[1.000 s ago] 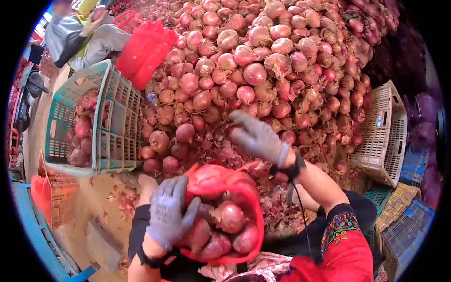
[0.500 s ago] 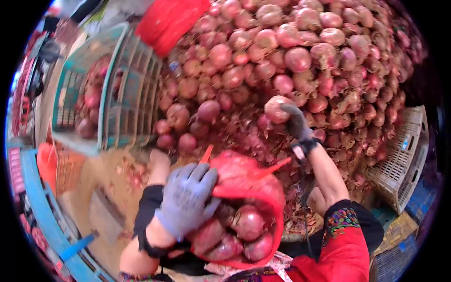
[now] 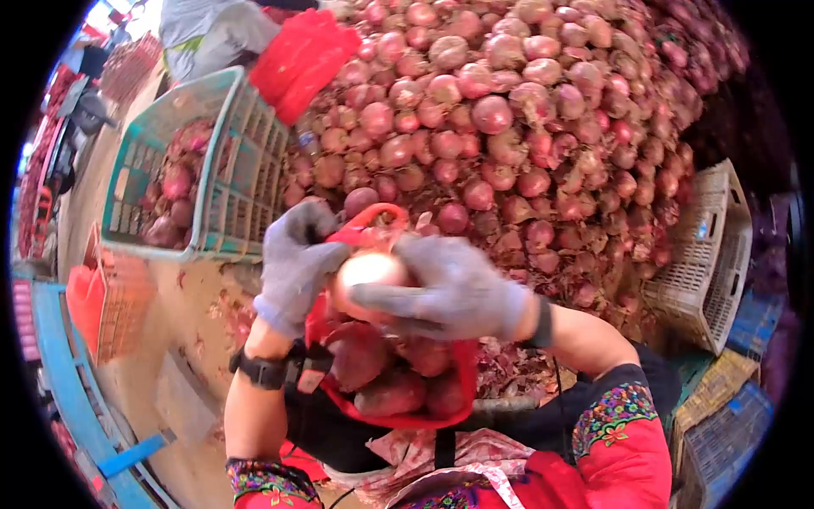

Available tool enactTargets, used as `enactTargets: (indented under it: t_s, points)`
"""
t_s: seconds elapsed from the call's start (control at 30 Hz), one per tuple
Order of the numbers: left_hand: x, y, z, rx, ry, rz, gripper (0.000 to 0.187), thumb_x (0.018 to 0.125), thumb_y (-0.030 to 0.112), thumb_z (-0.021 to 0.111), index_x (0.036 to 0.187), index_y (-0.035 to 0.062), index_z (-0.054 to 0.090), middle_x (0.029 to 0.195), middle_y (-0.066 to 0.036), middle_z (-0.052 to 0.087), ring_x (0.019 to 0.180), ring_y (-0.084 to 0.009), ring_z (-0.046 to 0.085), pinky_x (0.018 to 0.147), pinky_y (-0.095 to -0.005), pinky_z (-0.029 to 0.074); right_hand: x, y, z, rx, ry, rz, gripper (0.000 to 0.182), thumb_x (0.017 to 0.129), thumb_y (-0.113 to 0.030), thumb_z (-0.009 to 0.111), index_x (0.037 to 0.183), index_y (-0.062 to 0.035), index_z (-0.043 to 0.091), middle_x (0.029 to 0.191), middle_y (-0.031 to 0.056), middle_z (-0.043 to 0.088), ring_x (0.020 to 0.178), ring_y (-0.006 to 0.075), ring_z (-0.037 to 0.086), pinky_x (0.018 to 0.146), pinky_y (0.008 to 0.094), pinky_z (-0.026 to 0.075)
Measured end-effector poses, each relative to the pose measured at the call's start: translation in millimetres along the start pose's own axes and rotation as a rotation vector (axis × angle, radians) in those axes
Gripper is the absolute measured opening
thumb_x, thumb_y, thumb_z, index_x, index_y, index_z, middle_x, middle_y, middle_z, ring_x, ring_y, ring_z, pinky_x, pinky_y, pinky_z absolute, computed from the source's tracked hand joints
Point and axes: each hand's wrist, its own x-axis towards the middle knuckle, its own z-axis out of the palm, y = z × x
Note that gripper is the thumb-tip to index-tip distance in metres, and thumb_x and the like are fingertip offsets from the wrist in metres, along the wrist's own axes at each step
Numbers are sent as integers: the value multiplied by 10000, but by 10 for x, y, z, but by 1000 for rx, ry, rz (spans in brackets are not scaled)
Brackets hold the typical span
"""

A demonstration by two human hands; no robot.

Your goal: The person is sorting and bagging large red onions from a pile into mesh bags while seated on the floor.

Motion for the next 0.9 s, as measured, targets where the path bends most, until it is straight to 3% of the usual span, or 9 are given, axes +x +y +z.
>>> enactTargets:
  t_s: [0.1,0.23,0.33,0.4,0.47,0.57,0.67,0.8,0.9]
  points:
    - [-126,-148,171,403,87,283,254,723,-33,735,830,58,524,730,-50,467,651,-193,465,594,-324,415,-102,216,408,-119,166,4,535,835,-177,749,1349,-291,657,1126,132,581,896,325,652,727,403,551]
    - [-137,-29,289,661,28,433,196,786,-56,633,893,23,491,791,-120,448,708,-270,485,667,-350,438,-295,832,300,510,267,149,412,879,-118,710,1288,-146,668,1301,180,585,1087,360,650,938,424,533]
    - [-124,2,229,694,-62,291,272,743,-75,652,949,47,524,883,-159,533,795,-392,550,701,-441,468,-623,1797,521,248,327,695,443,926,-258,652,1325,-68,617,1215,218,678,1130,372,651,967,483,518]
    - [-105,3,228,702,-66,267,269,741,-76,655,937,47,519,873,-155,528,781,-389,544,690,-440,462,-1093,2750,1155,-289,18,984,620,907,-405,628,1407,-51,532,1171,231,696,1125,401,656,984,516,507]
    - [-94,-19,225,712,-67,245,267,738,-78,657,925,48,514,863,-151,523,767,-385,537,679,-439,455,-1376,3448,1538,3,-301,1019,767,846,-495,658,1459,-74,470,1222,287,647,1154,441,631,993,532,504]
    - [-87,11,241,666,-65,233,274,727,-74,685,899,49,511,821,-144,517,752,-385,536,674,-439,453,-1292,3424,1770,-218,-195,1251,736,773,-513,715,1376,-120,562,1224,258,673,1121,430,651,958,479,533]
    - [-75,45,212,686,-86,274,273,724,-70,689,903,48,522,812,-151,515,761,-390,544,677,-445,456,-1579,3602,1746,694,135,1165,603,870,-474,693,1336,-100,607,1194,178,699,996,305,710,873,400,567]
    - [-101,-11,162,624,-100,342,265,769,-23,671,1012,39,584,922,-176,568,870,-411,582,746,-456,495,-1292,2395,897,1602,508,1005,526,1001,-439,564,1330,-30,587,1153,106,698,955,236,707,856,374,577]
    - [-170,-100,151,579,-33,375,281,781,-15,688,1040,33,590,938,-181,580,883,-408,598,771,-448,510,-945,1486,364,1419,571,813,594,999,-446,559,1371,16,534,1205,133,690,1041,244,702,908,400,584]
